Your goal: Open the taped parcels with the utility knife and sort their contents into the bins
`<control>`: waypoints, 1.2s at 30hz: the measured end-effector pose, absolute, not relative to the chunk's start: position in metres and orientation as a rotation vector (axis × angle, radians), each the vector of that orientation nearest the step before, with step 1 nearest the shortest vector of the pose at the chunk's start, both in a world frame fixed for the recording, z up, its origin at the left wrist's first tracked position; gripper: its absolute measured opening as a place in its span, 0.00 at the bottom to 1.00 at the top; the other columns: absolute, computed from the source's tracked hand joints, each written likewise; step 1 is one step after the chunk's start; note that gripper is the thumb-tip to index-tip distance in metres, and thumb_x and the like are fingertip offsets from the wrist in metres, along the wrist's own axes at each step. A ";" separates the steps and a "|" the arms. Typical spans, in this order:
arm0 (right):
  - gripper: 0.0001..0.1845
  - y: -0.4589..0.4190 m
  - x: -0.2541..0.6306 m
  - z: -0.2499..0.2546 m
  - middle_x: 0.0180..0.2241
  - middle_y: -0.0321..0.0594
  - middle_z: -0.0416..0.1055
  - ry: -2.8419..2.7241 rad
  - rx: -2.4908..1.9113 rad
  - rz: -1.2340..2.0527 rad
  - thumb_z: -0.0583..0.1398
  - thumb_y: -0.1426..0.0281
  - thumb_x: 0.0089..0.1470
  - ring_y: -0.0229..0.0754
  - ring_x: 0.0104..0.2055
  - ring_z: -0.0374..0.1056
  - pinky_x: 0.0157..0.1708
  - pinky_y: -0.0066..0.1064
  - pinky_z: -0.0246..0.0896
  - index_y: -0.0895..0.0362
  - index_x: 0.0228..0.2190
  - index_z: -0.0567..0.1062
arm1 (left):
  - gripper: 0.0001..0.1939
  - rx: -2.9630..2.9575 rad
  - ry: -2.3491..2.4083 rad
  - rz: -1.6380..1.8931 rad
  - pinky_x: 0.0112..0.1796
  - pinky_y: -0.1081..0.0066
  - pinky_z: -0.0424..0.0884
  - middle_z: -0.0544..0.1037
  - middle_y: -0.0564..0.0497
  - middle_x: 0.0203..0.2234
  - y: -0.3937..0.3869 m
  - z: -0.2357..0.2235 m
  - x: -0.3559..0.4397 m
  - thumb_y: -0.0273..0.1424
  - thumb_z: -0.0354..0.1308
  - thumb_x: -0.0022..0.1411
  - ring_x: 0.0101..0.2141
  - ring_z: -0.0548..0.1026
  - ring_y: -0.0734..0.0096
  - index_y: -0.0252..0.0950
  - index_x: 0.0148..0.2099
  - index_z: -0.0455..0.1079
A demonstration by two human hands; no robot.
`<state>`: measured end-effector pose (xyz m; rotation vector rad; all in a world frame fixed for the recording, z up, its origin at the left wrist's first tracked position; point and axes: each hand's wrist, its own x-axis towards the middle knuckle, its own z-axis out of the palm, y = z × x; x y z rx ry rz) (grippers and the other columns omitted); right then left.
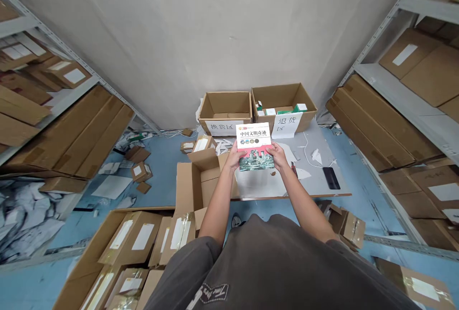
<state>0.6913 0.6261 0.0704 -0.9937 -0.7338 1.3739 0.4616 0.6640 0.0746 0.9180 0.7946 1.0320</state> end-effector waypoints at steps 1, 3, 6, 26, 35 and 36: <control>0.36 0.626 0.691 0.072 0.43 0.43 0.87 -0.721 -0.990 1.372 0.80 0.58 0.37 0.59 0.49 0.83 0.50 0.49 0.80 0.50 0.49 0.79 | 0.57 0.913 0.782 1.035 0.51 0.57 0.79 0.81 0.43 0.61 0.664 0.076 0.462 0.28 0.74 0.50 0.51 0.83 0.53 0.45 0.78 0.56; 0.36 0.625 0.690 0.073 0.42 0.41 0.87 -0.706 -0.986 1.370 0.81 0.59 0.37 0.58 0.49 0.83 0.50 0.49 0.80 0.50 0.48 0.79 | 0.58 0.904 0.763 1.039 0.52 0.57 0.79 0.81 0.43 0.60 0.663 0.079 0.462 0.28 0.75 0.49 0.51 0.83 0.54 0.46 0.79 0.55; 0.36 0.624 0.689 0.074 0.41 0.41 0.87 -0.708 -0.990 1.366 0.81 0.59 0.37 0.59 0.49 0.83 0.50 0.49 0.81 0.50 0.48 0.79 | 0.58 0.907 0.745 1.043 0.53 0.57 0.78 0.81 0.43 0.61 0.662 0.083 0.461 0.28 0.75 0.50 0.51 0.83 0.54 0.47 0.79 0.55; 0.42 0.624 0.684 0.088 0.45 0.43 0.86 -0.731 -0.969 1.341 0.80 0.56 0.38 0.59 0.50 0.83 0.51 0.51 0.80 0.49 0.55 0.77 | 0.56 1.001 0.802 1.062 0.57 0.52 0.77 0.79 0.43 0.63 0.660 0.089 0.460 0.32 0.74 0.52 0.53 0.82 0.53 0.48 0.80 0.54; 0.41 0.628 0.661 0.094 0.51 0.45 0.85 -0.871 -0.980 1.213 0.76 0.51 0.47 0.58 0.58 0.79 0.61 0.54 0.74 0.50 0.60 0.78 | 0.40 1.287 1.212 1.169 0.67 0.52 0.66 0.74 0.39 0.67 0.644 0.093 0.489 0.48 0.73 0.61 0.68 0.70 0.44 0.42 0.70 0.71; 0.39 0.626 0.653 0.094 0.54 0.45 0.84 -0.941 -0.975 1.199 0.74 0.50 0.50 0.58 0.60 0.78 0.64 0.54 0.72 0.49 0.60 0.78 | 0.40 1.283 1.123 1.136 0.66 0.52 0.67 0.76 0.39 0.65 0.642 0.094 0.495 0.50 0.74 0.61 0.67 0.71 0.45 0.42 0.70 0.71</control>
